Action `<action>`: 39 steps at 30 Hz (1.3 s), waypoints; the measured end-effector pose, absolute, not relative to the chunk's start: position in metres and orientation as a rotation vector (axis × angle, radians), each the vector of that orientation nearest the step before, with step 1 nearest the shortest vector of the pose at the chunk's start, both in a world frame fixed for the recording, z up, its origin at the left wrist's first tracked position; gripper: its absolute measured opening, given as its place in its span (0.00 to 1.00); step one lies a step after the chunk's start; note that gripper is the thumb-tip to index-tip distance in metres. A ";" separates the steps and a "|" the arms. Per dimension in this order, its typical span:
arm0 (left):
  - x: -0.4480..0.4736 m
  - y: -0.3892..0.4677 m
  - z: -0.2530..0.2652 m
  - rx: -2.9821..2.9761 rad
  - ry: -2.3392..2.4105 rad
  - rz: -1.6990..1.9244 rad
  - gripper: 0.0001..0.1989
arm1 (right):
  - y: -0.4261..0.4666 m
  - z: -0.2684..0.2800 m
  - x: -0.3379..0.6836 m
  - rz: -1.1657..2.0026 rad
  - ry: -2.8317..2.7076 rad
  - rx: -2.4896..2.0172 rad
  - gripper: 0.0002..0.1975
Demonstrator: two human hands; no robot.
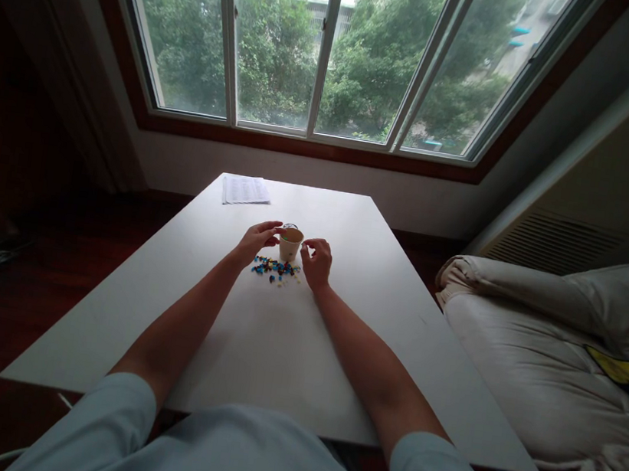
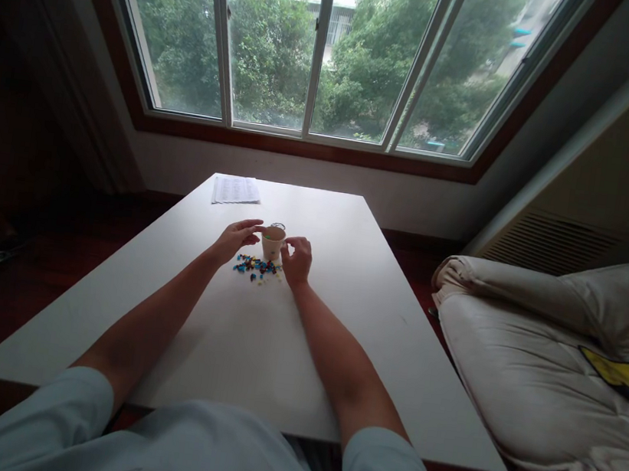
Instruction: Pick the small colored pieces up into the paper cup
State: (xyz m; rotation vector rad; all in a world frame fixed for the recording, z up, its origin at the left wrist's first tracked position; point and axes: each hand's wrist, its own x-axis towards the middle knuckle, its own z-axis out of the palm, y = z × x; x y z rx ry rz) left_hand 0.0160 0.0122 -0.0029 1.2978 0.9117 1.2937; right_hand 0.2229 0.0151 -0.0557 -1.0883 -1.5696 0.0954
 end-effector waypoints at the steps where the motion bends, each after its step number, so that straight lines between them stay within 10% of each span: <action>1: 0.016 0.012 -0.002 1.307 0.914 1.289 0.25 | 0.015 -0.056 0.223 0.099 -1.568 -1.089 0.08; 39: -0.039 0.020 -0.038 2.063 1.232 0.503 0.15 | 0.042 -0.066 0.250 0.337 -1.326 -1.355 0.18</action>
